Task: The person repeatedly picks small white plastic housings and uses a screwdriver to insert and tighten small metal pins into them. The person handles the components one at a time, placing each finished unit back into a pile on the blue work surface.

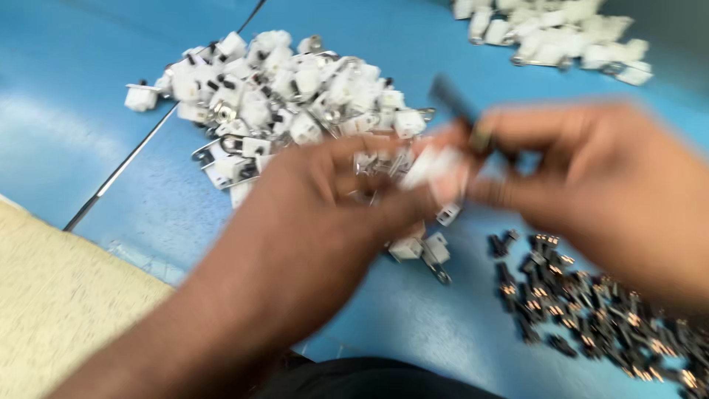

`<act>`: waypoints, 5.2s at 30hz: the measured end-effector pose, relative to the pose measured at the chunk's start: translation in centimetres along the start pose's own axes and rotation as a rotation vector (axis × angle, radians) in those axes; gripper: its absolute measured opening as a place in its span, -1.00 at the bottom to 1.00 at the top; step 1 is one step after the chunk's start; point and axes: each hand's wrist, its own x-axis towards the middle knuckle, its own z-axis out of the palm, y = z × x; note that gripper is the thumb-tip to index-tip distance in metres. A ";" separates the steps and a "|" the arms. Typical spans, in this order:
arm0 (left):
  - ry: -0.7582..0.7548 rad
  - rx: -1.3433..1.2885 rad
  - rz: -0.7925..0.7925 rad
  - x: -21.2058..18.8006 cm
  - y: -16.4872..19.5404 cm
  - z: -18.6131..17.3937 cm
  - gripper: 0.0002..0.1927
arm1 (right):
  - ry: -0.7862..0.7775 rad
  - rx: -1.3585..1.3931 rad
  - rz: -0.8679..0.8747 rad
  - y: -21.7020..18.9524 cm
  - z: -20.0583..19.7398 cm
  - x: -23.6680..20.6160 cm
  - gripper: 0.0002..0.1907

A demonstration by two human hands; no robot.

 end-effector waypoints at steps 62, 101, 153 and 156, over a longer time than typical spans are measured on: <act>0.036 0.164 0.048 -5.3 -0.1 2.4 -0.64 | 0.173 0.055 -0.140 1.0 2.1 -6.3 -0.64; 0.003 0.145 -0.146 -4.4 1.8 2.3 -0.62 | 0.337 0.178 -0.303 -2.3 3.2 -4.8 -0.61; 0.371 0.261 0.361 3.0 -0.7 -1.4 -0.47 | 0.362 -0.144 -0.162 4.4 -1.8 11.7 -0.75; 0.137 0.067 0.071 1.5 -1.1 1.5 -0.40 | 0.235 0.146 0.066 3.1 0.6 1.9 -0.67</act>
